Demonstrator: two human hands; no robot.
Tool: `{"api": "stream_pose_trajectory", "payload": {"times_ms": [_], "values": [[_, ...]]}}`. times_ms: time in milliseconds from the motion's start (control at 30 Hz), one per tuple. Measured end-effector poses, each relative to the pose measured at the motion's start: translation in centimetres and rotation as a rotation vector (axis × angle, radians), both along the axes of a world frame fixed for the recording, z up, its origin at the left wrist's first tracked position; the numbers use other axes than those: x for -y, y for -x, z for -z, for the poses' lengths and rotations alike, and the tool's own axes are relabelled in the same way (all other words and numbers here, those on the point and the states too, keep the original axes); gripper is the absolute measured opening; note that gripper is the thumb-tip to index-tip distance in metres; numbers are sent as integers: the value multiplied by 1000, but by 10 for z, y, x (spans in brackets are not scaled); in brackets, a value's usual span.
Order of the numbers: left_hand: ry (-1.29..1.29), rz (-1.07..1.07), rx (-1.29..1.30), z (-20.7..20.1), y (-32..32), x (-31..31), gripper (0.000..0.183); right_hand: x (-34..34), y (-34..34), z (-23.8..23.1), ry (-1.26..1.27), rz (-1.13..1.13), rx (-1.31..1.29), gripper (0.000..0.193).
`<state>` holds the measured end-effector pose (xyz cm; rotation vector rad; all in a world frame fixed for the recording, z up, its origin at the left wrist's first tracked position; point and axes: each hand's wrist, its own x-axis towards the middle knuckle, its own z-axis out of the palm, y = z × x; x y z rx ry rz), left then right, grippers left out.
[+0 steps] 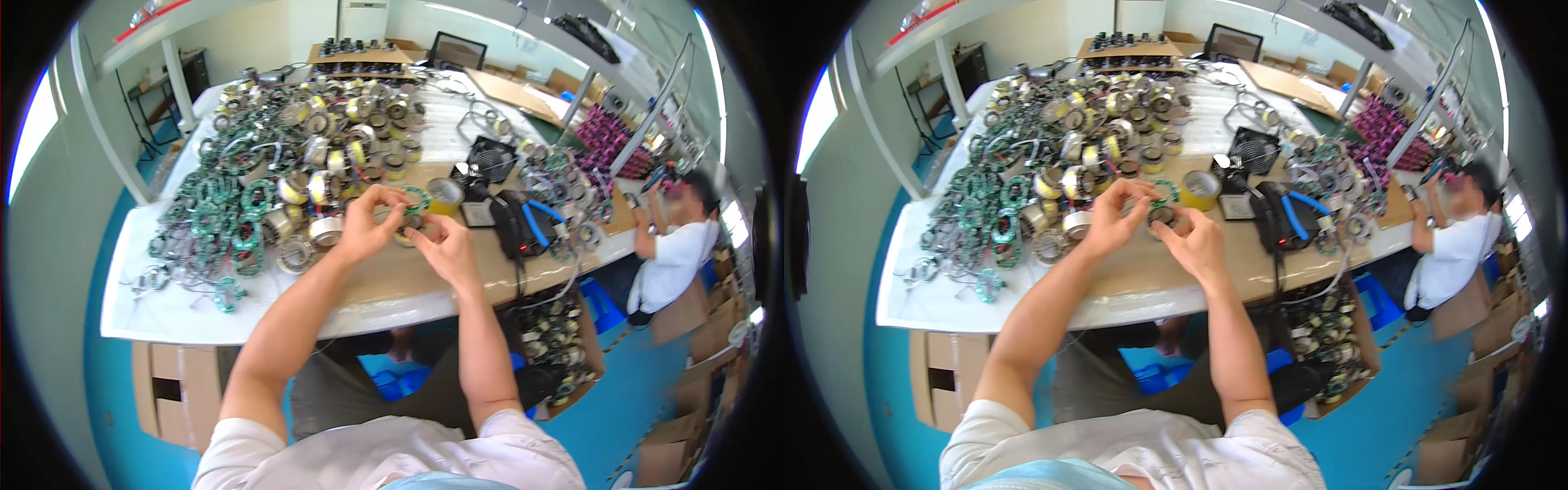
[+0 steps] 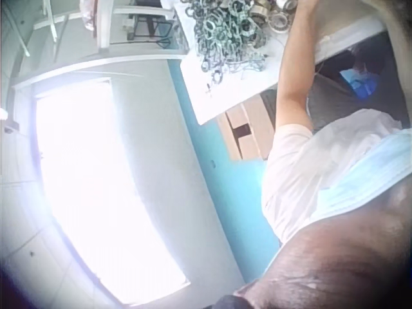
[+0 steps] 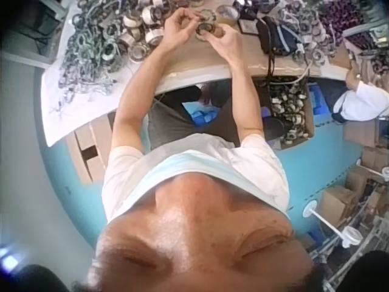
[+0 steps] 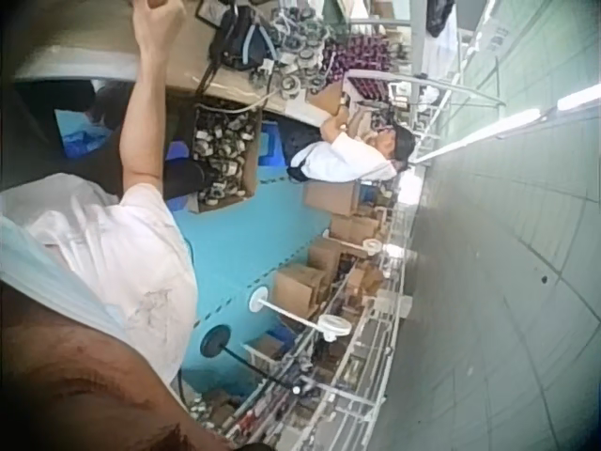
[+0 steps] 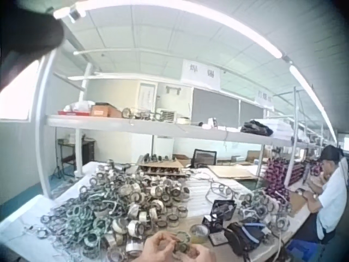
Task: Soldering components onto small circular circuit boards at a workbench.
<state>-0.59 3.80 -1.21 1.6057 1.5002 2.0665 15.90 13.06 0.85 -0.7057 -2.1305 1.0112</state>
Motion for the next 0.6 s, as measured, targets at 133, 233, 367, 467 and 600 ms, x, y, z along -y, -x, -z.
{"api": "stream_pose_trajectory", "payload": {"times_ms": [133,233,367,467,600], "values": [[0,-47,66,21,-2,-14,6,2,22,15,-165,63,-103,23],[-154,5,97,19,20,13,8,3,46,21,-377,34,-79,17],[-214,-15,305,-14,9,19,8,-18,3,-29,-296,6,-174,20],[-209,-79,375,-9,12,18,11,-64,-32,-58,-142,0,-188,19],[-137,-89,475,1,18,16,11,-142,-68,-104,-143,214,-147,21]]}}
